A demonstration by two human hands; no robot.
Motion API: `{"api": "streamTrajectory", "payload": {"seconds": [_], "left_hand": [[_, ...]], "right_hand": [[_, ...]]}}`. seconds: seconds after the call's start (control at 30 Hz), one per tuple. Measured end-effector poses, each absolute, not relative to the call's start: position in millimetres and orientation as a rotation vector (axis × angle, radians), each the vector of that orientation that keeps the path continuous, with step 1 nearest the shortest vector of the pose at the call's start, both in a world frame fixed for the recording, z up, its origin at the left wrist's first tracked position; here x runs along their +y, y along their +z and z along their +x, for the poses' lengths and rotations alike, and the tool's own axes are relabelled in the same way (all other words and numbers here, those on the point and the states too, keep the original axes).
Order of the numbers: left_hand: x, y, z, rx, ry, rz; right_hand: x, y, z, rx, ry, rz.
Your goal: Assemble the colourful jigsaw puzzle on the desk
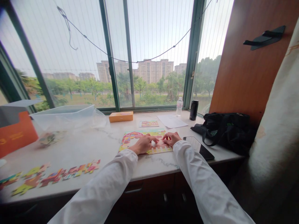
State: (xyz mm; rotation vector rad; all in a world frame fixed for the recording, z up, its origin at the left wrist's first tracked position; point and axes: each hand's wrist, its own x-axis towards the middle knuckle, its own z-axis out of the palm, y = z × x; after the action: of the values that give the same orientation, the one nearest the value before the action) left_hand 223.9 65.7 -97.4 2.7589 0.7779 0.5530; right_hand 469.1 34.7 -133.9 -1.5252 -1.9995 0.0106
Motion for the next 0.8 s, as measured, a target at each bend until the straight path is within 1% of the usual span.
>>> {"api": "streamTrajectory", "payload": {"seconds": [0.17, 0.4, 0.67, 0.8], "left_hand": [[64.3, -100.5, 226.8, 0.801, 0.583, 2.738], [58.4, -95.8, 222.7, 0.775, 0.700, 2.799], [58.4, -101.2, 223.3, 0.712, 0.708, 2.780], [58.0, -104.6, 225.7, 0.741, 0.623, 2.794]], "right_hand": [[33.6, -130.7, 467.3, -2.032, 0.080, -1.504], [28.6, -129.2, 463.0, -2.049, -0.059, -1.507], [25.4, -132.8, 458.7, -2.080, -0.090, -1.484], [26.5, -133.5, 459.3, -2.090, -0.056, -1.502]]}}
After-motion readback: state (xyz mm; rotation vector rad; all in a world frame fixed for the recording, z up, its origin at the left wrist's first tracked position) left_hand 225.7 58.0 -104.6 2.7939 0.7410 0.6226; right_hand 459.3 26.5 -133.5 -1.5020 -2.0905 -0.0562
